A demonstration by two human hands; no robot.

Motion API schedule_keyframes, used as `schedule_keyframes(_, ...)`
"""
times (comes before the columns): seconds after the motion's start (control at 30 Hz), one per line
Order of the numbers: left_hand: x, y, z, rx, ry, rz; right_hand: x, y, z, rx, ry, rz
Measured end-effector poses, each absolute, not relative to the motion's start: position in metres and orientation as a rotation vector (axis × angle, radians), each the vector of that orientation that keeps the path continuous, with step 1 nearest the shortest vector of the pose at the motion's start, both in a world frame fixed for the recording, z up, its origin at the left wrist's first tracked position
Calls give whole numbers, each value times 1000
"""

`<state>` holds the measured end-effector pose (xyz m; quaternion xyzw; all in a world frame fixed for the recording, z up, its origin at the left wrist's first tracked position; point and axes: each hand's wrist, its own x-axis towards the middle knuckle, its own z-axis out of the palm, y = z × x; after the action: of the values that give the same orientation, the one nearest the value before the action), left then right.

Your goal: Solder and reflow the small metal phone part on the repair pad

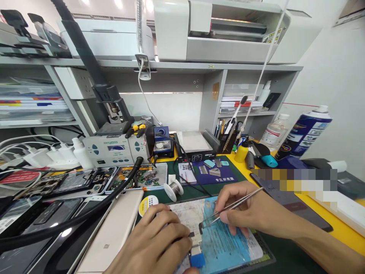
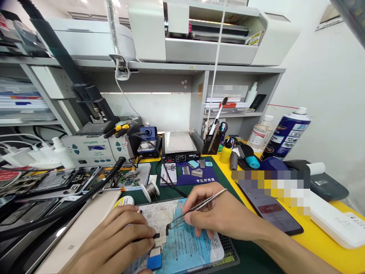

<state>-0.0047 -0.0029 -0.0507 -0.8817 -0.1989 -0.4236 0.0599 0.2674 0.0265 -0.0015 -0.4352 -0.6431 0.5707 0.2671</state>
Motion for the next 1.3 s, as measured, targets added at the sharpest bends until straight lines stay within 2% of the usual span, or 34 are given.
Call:
schedule_keyframes(0.2, -10, -4, -44, -2655, -621, -1248, 267, 27, -2, -1172, -1757, 1535)
schedule_keyframes(0.4, -20, -7, -15, -2649, -745, -1274, 266, 26, -1, -1169, -1744, 1525)
schedule_keyframes(0.53, -19, -13, -2, -2661, -901, -1161, 267, 26, -1, -1164, -1771, 1536)
schedule_keyframes(0.8, -28, -7, -1, -2517, -795, -1358, 268, 26, 2, -1177, -1768, 1531)
schedule_keyframes(1.0, -40, 4, 13, -2361, -885, -1351, 268, 26, 1, -1197, -1800, 1518)
schedule_keyframes(1.3, -45, 15, 11, -2352, -968, -1323, 266, 26, 4, -1210, -1803, 1511)
